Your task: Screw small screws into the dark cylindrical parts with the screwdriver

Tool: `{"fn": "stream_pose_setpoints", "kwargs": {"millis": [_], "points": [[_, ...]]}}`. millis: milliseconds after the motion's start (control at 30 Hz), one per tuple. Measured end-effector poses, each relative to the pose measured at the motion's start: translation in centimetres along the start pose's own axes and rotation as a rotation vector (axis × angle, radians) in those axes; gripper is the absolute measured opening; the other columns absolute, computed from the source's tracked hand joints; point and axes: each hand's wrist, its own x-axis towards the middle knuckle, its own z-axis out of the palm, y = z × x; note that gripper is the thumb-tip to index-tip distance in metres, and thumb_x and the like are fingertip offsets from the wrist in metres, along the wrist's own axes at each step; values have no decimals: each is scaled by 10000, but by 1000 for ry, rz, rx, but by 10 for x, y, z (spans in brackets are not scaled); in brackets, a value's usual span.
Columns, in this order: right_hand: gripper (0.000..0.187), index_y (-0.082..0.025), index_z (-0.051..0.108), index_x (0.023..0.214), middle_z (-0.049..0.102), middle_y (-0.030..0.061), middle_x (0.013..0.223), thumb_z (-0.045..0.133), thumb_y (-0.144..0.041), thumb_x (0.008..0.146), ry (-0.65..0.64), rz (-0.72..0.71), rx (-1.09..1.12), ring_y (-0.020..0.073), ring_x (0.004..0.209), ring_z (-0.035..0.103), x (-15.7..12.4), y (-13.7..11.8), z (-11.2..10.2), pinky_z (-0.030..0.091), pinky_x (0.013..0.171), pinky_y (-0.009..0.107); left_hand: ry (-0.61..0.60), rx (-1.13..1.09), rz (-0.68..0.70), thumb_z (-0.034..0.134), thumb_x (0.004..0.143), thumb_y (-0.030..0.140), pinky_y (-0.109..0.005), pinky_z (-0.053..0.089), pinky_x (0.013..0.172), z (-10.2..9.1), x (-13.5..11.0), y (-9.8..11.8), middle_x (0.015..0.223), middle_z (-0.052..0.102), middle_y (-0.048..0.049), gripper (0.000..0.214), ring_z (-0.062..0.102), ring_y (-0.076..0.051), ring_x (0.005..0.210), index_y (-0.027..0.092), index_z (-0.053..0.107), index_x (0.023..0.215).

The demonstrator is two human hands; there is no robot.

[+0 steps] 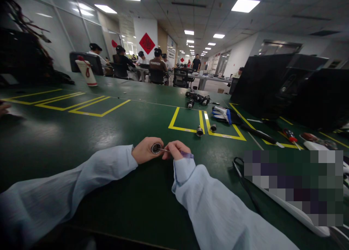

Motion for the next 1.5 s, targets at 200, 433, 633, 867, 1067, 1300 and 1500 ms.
{"fn": "stream_pose_setpoints", "kwargs": {"millis": [200,433,633,867,1067,1300,1500], "points": [[245,-187,571,581,609,7,544,514,-363,741,61,-137,-418,125,528,530,-6,6,6,409,544,255,-8,58,28,535,707,253,-205,362,524,1,0,1,596,511,19,128,485,-98,554,152,505,636],[253,-186,605,529,623,14,516,583,-394,671,84,54,-192,143,537,551,4,13,3,431,553,278,-42,50,71,533,707,208,-210,368,545,-1,0,4,603,506,18,111,480,-100,567,158,494,616],[258,-170,588,543,643,13,498,684,-409,564,90,294,257,129,450,567,12,21,5,462,497,272,8,-42,25,571,693,273,-199,347,517,1,1,0,581,493,32,178,459,-89,545,149,475,608],[292,-181,623,576,636,16,555,568,-443,690,98,15,-242,128,541,545,2,15,5,428,545,262,5,81,35,541,681,180,-203,335,523,1,0,0,581,474,33,107,453,-93,550,156,471,604],[276,-180,615,545,644,16,523,611,-438,645,78,140,-64,131,504,564,6,18,3,440,524,261,-56,146,88,521,696,158,-217,350,544,-1,0,3,591,479,19,103,462,-105,559,162,481,602],[277,-171,603,542,639,11,490,668,-438,578,85,284,183,122,449,565,12,20,4,450,472,247,-20,-21,42,555,710,298,-201,347,515,0,1,2,580,494,28,198,460,-92,543,153,481,599],[305,-187,627,570,620,14,528,562,-461,687,92,-13,-288,146,545,553,3,18,6,435,554,276,-35,114,54,524,689,164,-207,345,533,-1,0,3,580,489,22,107,462,-101,557,158,480,591]]}}
